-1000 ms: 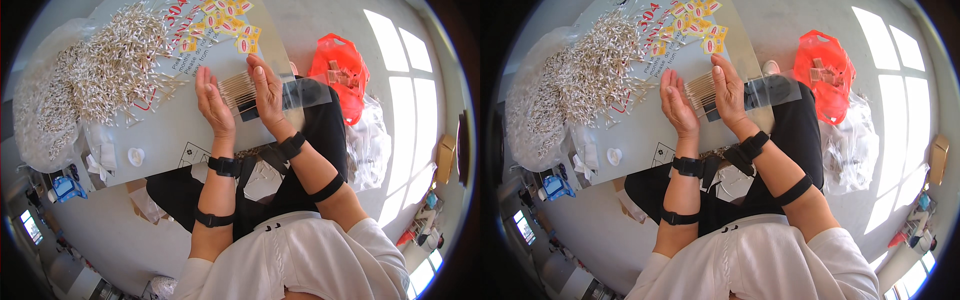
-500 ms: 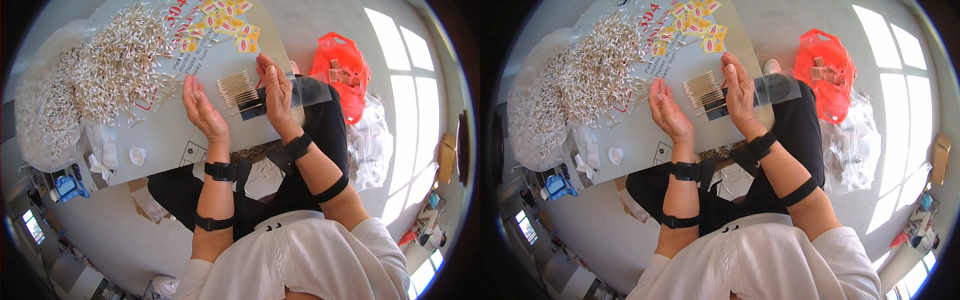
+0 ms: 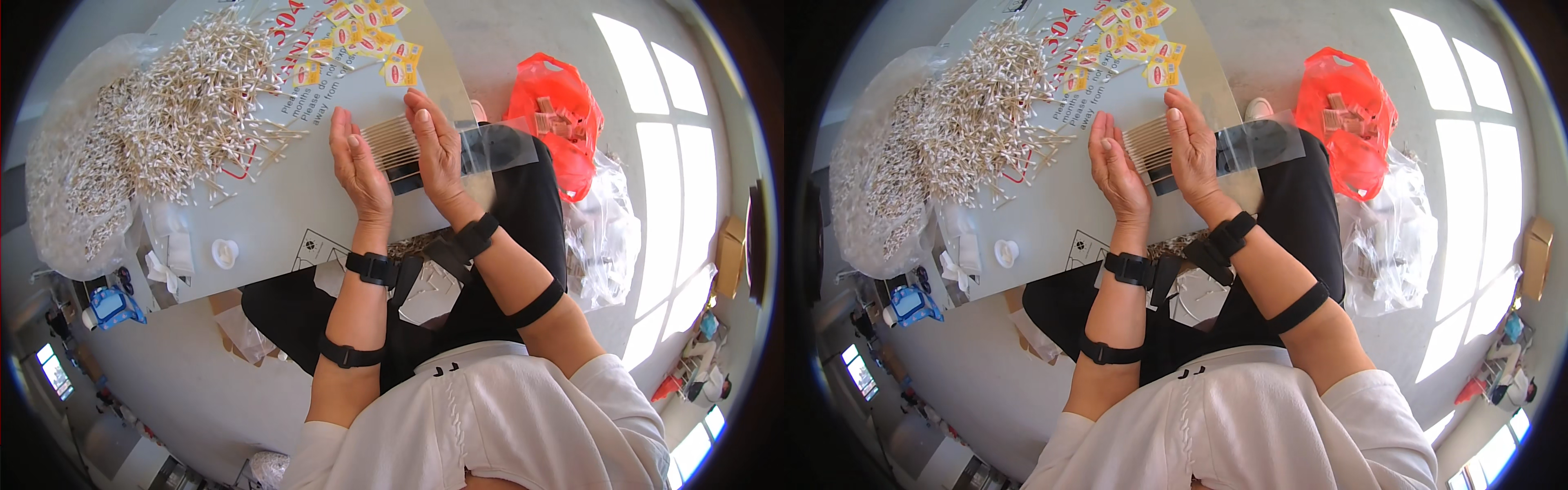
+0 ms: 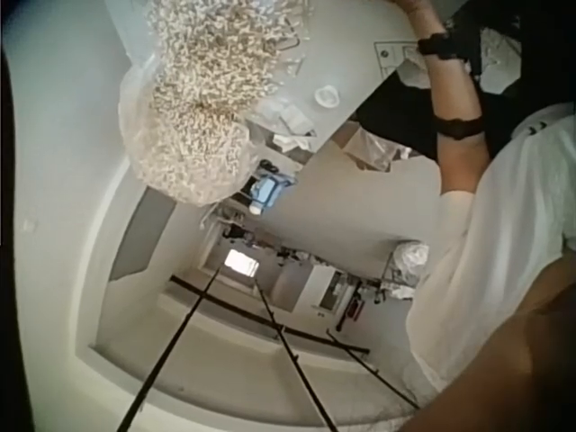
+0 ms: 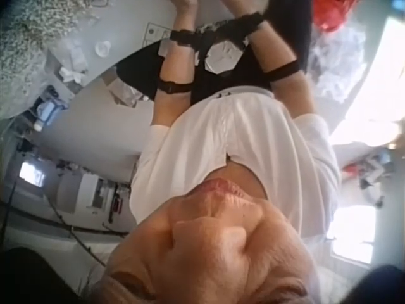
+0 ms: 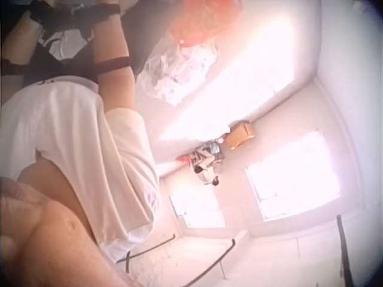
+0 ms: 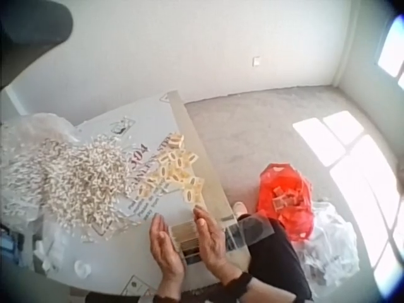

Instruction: Packing cotton swabs into small plastic bags for retail or medical use.

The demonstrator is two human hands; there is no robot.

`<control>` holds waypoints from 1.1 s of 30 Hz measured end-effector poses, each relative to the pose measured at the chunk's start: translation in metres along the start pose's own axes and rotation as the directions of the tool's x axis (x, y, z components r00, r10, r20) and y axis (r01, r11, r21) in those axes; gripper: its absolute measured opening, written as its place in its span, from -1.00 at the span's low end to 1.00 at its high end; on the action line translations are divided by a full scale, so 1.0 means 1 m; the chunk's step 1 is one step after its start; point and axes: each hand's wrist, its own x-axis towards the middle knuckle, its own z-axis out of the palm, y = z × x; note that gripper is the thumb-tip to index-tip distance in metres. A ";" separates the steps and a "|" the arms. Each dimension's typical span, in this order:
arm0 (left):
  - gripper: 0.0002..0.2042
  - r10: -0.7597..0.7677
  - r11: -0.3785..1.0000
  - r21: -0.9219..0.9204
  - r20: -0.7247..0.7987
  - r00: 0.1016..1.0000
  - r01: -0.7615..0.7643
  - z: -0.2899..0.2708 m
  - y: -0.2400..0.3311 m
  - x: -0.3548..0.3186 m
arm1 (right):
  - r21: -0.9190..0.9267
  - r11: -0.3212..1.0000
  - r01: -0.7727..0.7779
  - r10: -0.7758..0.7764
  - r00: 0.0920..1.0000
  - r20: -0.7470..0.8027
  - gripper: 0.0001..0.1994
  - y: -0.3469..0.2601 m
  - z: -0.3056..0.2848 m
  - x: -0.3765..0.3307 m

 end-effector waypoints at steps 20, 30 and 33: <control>-0.19 -0.124 0.236 0.852 0.503 0.855 -0.467 -0.026 0.017 -0.022 | -0.697 0.528 0.485 0.016 0.815 0.579 -0.94 -0.029 -0.027 0.042; -0.24 -0.124 0.217 0.858 0.497 0.859 -0.465 -0.025 0.018 -0.022 | -0.686 0.466 0.559 0.055 0.755 0.653 -0.91 -0.037 -0.028 0.051; -0.32 0.065 0.552 0.748 0.403 0.913 -0.369 -0.035 0.015 -0.017 | -0.619 0.741 0.259 0.036 0.906 0.423 -0.91 -0.033 -0.032 0.049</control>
